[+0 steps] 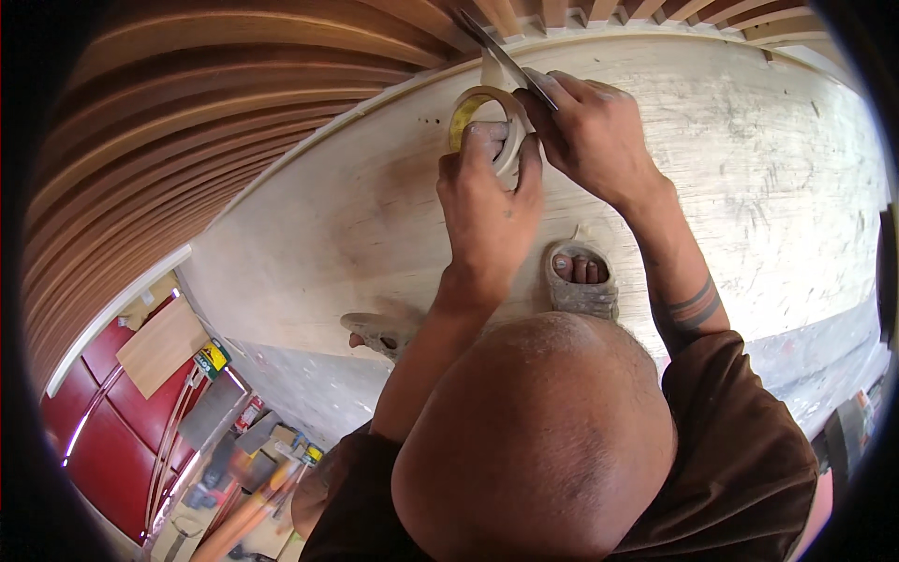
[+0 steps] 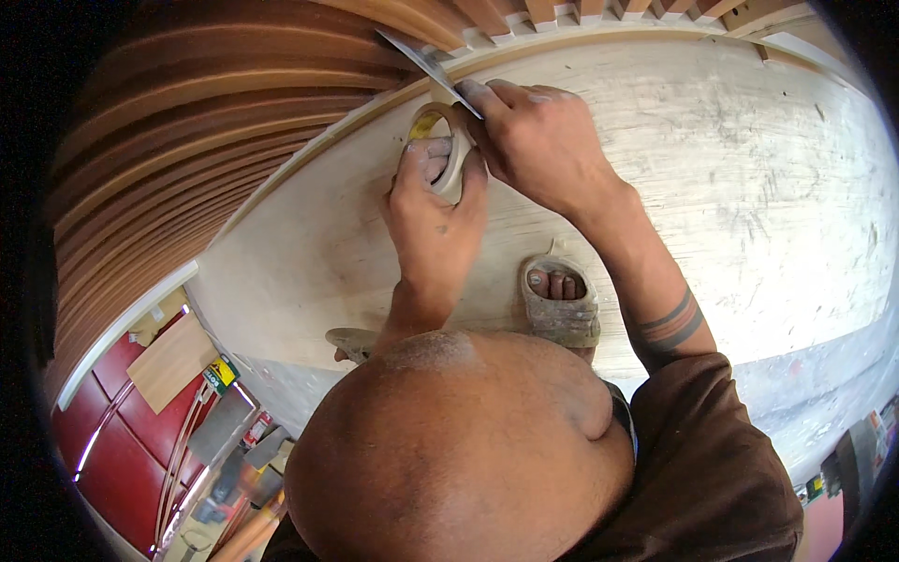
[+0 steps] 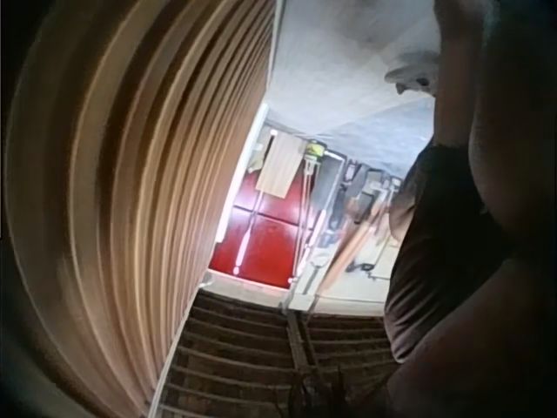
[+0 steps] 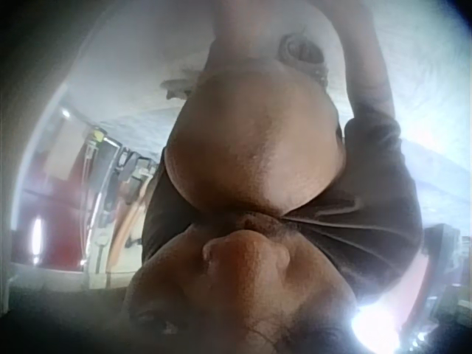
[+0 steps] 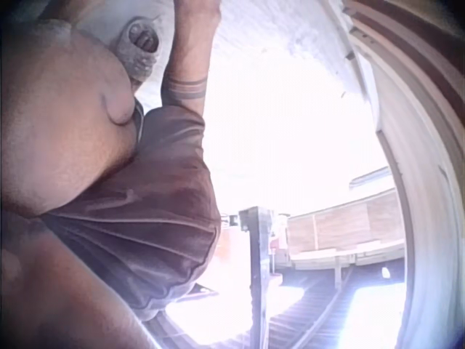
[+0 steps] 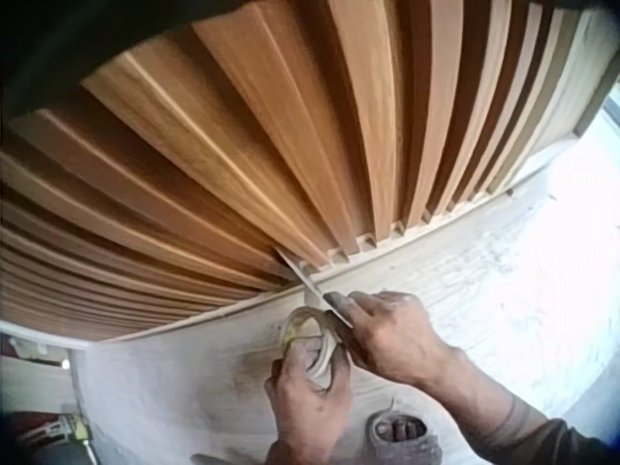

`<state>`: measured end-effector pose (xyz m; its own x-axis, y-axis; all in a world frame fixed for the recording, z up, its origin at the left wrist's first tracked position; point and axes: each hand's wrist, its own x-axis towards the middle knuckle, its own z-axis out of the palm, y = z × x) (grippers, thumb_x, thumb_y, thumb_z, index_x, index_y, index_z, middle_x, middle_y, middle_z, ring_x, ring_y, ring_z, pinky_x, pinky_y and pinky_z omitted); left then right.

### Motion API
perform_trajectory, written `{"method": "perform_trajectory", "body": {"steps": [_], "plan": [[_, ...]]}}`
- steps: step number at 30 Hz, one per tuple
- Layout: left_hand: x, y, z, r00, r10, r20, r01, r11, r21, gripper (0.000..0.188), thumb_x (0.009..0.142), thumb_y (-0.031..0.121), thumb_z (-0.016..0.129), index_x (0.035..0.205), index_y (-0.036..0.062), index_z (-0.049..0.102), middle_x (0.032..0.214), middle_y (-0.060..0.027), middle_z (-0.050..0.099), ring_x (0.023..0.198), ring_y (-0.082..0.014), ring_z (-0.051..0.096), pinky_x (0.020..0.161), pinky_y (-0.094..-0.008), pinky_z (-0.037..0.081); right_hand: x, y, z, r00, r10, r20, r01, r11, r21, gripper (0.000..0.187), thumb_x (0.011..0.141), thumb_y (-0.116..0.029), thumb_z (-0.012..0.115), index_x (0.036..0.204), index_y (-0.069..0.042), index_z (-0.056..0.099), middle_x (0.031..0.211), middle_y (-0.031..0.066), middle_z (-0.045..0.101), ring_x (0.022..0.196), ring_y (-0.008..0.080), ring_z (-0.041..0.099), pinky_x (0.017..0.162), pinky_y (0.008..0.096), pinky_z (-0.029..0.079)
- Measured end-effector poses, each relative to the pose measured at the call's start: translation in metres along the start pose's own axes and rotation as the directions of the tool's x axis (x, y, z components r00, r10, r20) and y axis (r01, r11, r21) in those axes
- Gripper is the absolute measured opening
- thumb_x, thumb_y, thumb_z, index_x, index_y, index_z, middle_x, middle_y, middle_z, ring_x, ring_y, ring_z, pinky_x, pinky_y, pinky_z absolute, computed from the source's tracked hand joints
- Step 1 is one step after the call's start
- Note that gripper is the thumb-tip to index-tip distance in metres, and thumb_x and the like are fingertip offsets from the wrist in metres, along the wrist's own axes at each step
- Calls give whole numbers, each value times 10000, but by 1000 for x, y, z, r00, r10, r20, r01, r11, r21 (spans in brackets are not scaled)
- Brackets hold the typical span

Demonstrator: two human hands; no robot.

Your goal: Apply masking tape to the edge of a wooden board while using a putty knife to press and cut it.

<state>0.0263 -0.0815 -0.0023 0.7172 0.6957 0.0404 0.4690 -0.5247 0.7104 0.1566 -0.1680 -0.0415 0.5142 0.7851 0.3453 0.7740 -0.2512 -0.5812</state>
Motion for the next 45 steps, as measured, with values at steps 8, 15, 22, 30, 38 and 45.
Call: {"method": "perform_trajectory", "body": {"steps": [8,15,22,30,38,45], "plan": [[13,-11,-16,996,47,-72,-33,983,180,238,907,166,799,1001,2,654,931,-221,734,859,-459,668,826,-520,524,4,-9,6,995,19,-102,-10,996,88,120,947,-82,736,1059,-45,716,829,119,672,673,367,657,577,456,520],[25,-19,-15,992,24,-123,8,967,255,264,907,244,790,959,17,665,787,-219,743,767,-456,718,782,-517,560,8,-5,0,1000,15,-23,-14,1000,25,107,989,-159,714,1000,-53,705,807,114,677,652,368,662,559,468,520],[33,-30,-17,964,79,-253,9,945,328,267,907,253,792,949,12,683,738,-230,730,710,-447,732,717,-528,584,9,-9,0,998,50,-48,-47,998,49,118,1004,-152,698,955,-45,698,772,145,653,626,392,629,561,471,495],[44,-50,-18,922,-20,-386,152,937,315,260,913,247,792,903,12,681,731,-199,741,712,-415,752,676,-517,602,2,-13,1,992,120,-24,-120,993,-2,183,1014,-167,694,888,-34,685,732,155,633,599,390,613,555,462,480],[51,-85,-31,873,-120,-472,275,921,275,346,874,371,844,872,42,738,783,-163,757,737,-392,750,695,-485,604,-9,-15,-2,985,164,-49,-165,986,-21,316,1036,-146,694,775,30,672,594,128,597,470,146,541,468,343,421],[21,-140,-65,932,187,-311,-77,939,336,394,859,390,882,920,32,728,772,-136,751,760,-345,756,762,-467,611,7,-21,-2,997,73,22,-71,994,-82,302,1072,-146,653,839,43,691,615,130,622,504,137,570,486,342,436]]}}
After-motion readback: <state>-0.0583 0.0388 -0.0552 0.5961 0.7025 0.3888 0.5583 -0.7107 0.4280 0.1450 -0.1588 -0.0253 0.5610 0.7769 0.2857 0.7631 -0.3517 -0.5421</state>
